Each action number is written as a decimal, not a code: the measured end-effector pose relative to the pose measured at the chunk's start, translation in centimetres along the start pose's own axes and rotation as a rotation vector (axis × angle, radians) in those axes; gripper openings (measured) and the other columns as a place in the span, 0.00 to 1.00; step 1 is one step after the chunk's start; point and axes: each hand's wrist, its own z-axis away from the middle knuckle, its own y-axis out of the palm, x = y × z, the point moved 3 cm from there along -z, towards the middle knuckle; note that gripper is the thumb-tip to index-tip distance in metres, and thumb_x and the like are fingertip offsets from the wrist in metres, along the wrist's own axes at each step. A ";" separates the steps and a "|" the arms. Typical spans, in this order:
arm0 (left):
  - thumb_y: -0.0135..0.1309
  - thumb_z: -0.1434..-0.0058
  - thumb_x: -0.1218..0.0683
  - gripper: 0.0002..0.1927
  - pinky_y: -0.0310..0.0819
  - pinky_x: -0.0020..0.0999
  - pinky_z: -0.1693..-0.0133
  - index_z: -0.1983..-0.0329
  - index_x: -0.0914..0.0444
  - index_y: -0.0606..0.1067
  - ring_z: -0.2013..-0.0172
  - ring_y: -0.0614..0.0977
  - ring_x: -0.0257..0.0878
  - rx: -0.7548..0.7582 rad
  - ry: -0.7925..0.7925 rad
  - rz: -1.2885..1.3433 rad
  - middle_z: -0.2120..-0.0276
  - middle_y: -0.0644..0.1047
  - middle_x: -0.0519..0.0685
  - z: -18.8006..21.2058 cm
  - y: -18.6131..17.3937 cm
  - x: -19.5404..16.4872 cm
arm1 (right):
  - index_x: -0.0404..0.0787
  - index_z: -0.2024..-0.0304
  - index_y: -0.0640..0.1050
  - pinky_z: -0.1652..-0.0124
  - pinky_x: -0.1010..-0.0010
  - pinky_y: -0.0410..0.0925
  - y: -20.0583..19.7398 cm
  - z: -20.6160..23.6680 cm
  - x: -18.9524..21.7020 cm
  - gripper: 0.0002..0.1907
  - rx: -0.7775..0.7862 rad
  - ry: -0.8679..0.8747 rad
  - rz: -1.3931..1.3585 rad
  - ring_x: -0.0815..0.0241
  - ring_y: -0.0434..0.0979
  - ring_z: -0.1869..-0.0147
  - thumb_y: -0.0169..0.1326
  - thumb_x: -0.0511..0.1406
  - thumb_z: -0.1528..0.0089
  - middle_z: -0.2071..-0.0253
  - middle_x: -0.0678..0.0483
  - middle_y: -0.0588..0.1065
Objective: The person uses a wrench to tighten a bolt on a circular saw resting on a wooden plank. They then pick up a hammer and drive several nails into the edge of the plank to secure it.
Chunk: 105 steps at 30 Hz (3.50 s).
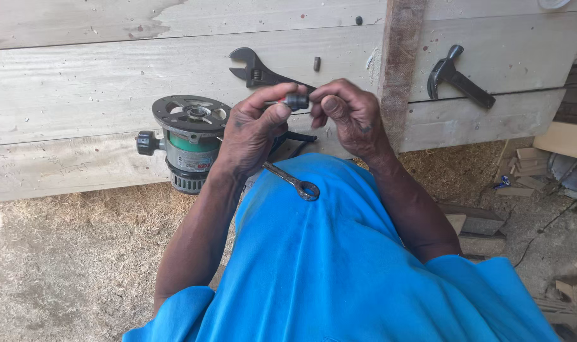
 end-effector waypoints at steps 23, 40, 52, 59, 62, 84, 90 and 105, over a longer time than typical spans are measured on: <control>0.58 0.39 0.54 0.09 0.74 0.43 0.58 0.58 0.62 0.74 0.60 0.78 0.46 0.456 0.625 -1.693 0.53 0.80 0.50 6.3 4.3 -5.1 | 0.38 0.53 0.77 0.62 0.66 0.71 2.3 2.3 5.7 0.21 0.683 0.070 0.122 0.61 0.79 0.63 0.46 0.49 0.26 0.65 0.54 0.76; 0.59 0.38 0.48 0.23 0.70 0.43 0.55 0.43 0.64 0.75 0.57 0.76 0.46 0.261 0.543 -1.645 0.45 0.77 0.52 8.2 4.2 -4.2 | 0.36 0.59 0.79 0.66 0.62 0.71 3.9 5.1 8.0 0.13 0.226 0.062 0.451 0.54 0.79 0.67 0.63 0.40 0.37 0.68 0.50 0.76; 0.46 0.27 0.44 0.18 0.72 0.35 0.65 0.56 0.64 0.75 0.68 0.75 0.37 -0.088 0.111 -0.536 0.62 0.81 0.56 9.0 0.4 -4.4 | 0.34 0.58 0.79 0.67 0.71 0.67 1.4 2.0 1.3 0.18 0.012 0.260 0.364 0.66 0.72 0.68 0.56 0.44 0.29 0.71 0.53 0.74; 0.37 0.27 0.45 0.17 0.75 0.32 0.65 0.62 0.60 0.69 0.70 0.76 0.35 -0.594 0.512 -0.291 0.54 0.82 0.59 13.5 -12.6 -10.4 | 0.33 0.55 0.80 0.64 0.73 0.72 4.1 0.1 -2.5 0.28 0.386 0.400 0.240 0.66 0.77 0.66 0.48 0.52 0.31 0.68 0.54 0.76; 0.40 0.29 0.45 0.19 0.75 0.29 0.68 0.55 0.62 0.76 0.67 0.73 0.32 -1.067 0.452 -0.646 0.66 0.71 0.47 13.2 -21.7 -12.6 | 0.33 0.54 0.80 0.63 0.73 0.71 4.9 -0.6 -3.7 0.28 0.361 0.473 0.296 0.65 0.75 0.66 0.46 0.52 0.30 0.69 0.54 0.76; 0.51 0.30 0.47 0.18 0.66 0.26 0.66 0.47 0.62 0.81 0.67 0.68 0.30 -0.979 0.477 -0.089 0.62 0.74 0.44 6.6 -33.2 -3.2 | 0.37 0.42 0.78 0.46 0.68 0.72 3.3 3.7 -8.3 0.22 0.392 0.650 0.323 0.59 0.82 0.46 0.50 0.41 0.34 0.50 0.50 0.83; 0.47 0.31 0.51 0.11 0.77 0.31 0.61 0.68 0.60 0.68 0.54 0.81 0.36 -0.861 0.597 0.036 0.43 0.81 0.55 8.5 -34.6 -1.2 | 0.37 0.42 0.78 0.47 0.66 0.72 4.5 6.5 -10.2 0.30 0.583 0.680 0.186 0.61 0.79 0.47 0.57 0.51 0.37 0.51 0.49 0.81; 0.56 0.32 0.34 0.33 0.77 0.28 0.70 0.47 0.69 0.76 0.67 0.81 0.34 -0.633 0.805 -0.192 0.52 0.84 0.57 10.3 -21.6 -6.9 | 0.35 0.47 0.79 0.60 0.67 0.79 6.8 13.3 -14.1 0.37 0.231 0.774 -0.437 0.59 0.84 0.64 0.47 0.60 0.36 0.60 0.47 0.83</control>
